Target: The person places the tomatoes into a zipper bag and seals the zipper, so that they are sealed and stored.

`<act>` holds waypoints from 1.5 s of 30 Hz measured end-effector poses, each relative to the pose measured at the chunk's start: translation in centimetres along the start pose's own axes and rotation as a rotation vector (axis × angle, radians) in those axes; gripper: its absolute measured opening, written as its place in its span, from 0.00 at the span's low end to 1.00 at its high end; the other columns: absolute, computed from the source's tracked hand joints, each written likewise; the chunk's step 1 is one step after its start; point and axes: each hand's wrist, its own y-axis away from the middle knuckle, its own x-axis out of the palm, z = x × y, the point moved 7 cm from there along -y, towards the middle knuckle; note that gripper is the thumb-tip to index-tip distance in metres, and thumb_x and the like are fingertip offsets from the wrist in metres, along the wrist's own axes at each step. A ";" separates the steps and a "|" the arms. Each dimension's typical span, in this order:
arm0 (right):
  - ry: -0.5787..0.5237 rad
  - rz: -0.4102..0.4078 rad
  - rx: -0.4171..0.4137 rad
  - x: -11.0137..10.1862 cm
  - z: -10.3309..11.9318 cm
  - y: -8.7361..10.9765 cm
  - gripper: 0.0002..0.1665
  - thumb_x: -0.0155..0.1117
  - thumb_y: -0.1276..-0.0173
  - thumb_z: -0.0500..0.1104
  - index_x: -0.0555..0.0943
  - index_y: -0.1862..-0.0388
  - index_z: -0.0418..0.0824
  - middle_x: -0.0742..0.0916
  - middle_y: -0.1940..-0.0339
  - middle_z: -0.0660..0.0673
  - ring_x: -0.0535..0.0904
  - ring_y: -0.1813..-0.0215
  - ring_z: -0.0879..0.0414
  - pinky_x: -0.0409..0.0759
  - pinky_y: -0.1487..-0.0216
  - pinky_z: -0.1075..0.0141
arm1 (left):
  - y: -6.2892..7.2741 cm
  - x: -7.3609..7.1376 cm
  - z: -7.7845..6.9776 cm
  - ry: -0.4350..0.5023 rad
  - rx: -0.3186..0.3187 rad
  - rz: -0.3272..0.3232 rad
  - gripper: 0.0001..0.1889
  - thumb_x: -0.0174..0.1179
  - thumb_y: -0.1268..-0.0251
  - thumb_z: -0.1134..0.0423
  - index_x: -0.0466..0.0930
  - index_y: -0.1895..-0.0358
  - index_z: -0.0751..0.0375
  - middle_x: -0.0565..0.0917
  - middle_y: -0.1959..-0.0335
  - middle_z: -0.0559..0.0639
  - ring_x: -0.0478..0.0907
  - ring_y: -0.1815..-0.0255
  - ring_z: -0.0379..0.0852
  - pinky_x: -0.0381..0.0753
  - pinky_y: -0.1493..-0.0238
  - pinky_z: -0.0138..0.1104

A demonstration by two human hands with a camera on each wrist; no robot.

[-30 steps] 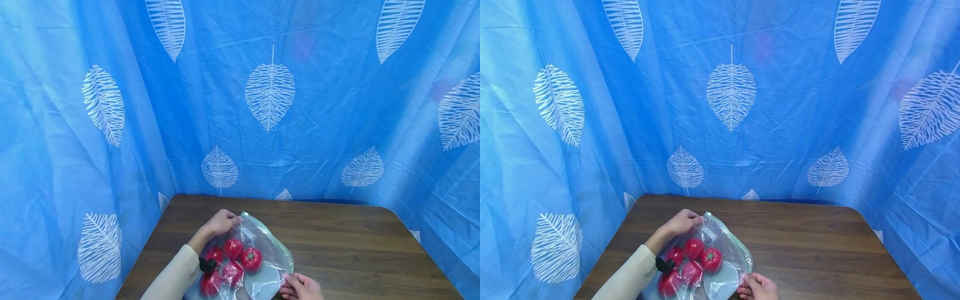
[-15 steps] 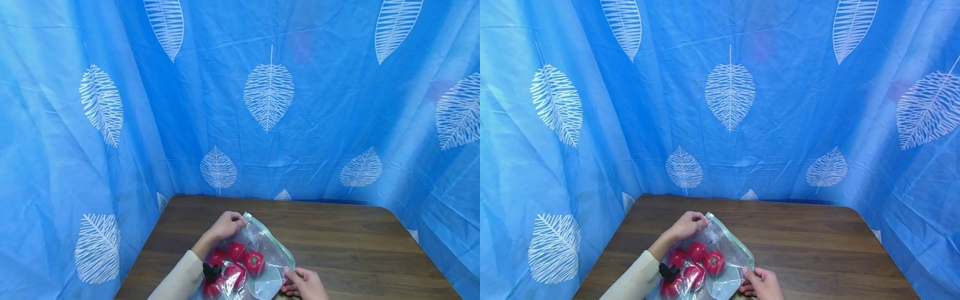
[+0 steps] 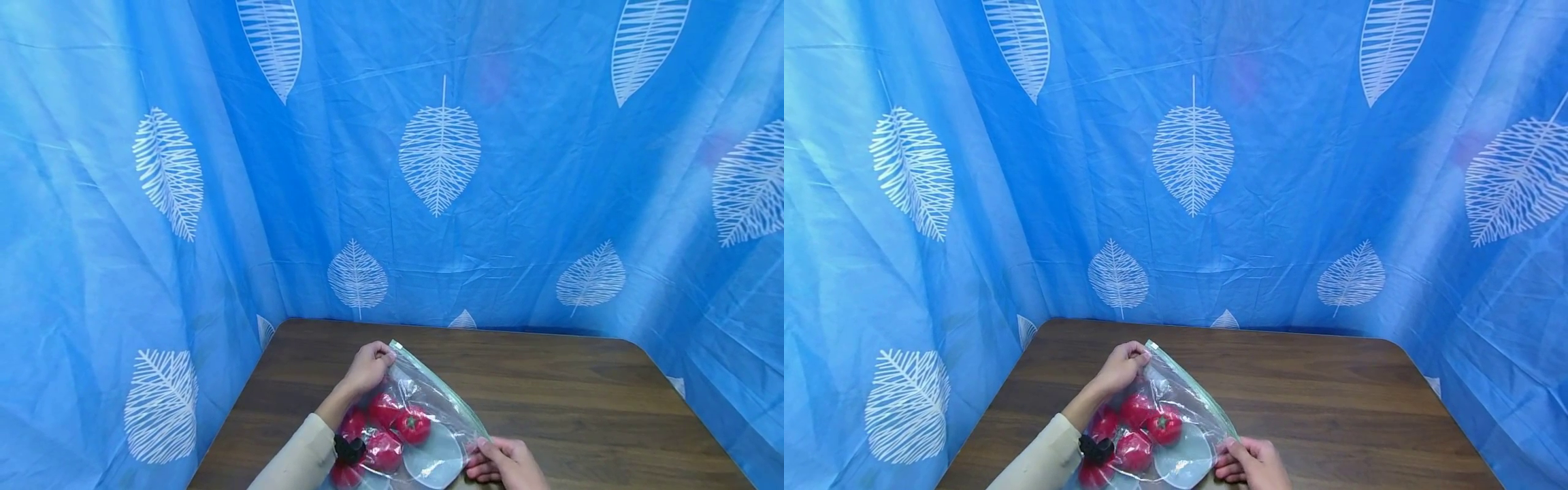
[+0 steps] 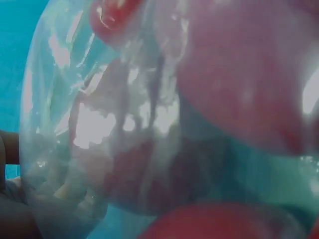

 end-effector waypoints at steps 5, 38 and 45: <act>0.032 0.034 0.024 -1.5 0.5 0.0 0.24 0.52 0.11 0.42 0.85 0.48 0.20 0.95 0.57 0.36 0.94 0.58 0.55 0.93 0.52 0.64 | -0.1 -0.2 0.3 0.016 -0.016 -0.023 0.07 0.58 0.19 0.65 0.82 0.53 0.67 0.78 0.66 0.49 0.74 0.66 0.43 0.77 0.67 0.33; 0.629 -0.279 -0.360 0.1 13.6 -7.9 0.15 0.79 0.30 0.40 0.93 0.46 0.40 0.96 0.52 0.45 0.94 0.52 0.57 0.89 0.51 0.71 | 0.2 -0.1 -0.8 -0.060 0.087 -0.112 0.07 0.66 0.24 0.65 0.91 0.59 0.65 0.85 0.66 0.49 0.77 0.63 0.42 0.77 0.61 0.33; 0.650 -0.219 -0.382 2.3 14.9 -10.8 0.14 0.79 0.29 0.43 0.93 0.47 0.41 0.96 0.52 0.46 0.93 0.52 0.56 0.89 0.53 0.69 | 0.2 -0.3 -0.6 -0.035 0.059 -0.084 0.10 0.64 0.23 0.63 0.92 0.56 0.65 0.85 0.66 0.49 0.76 0.66 0.41 0.76 0.66 0.33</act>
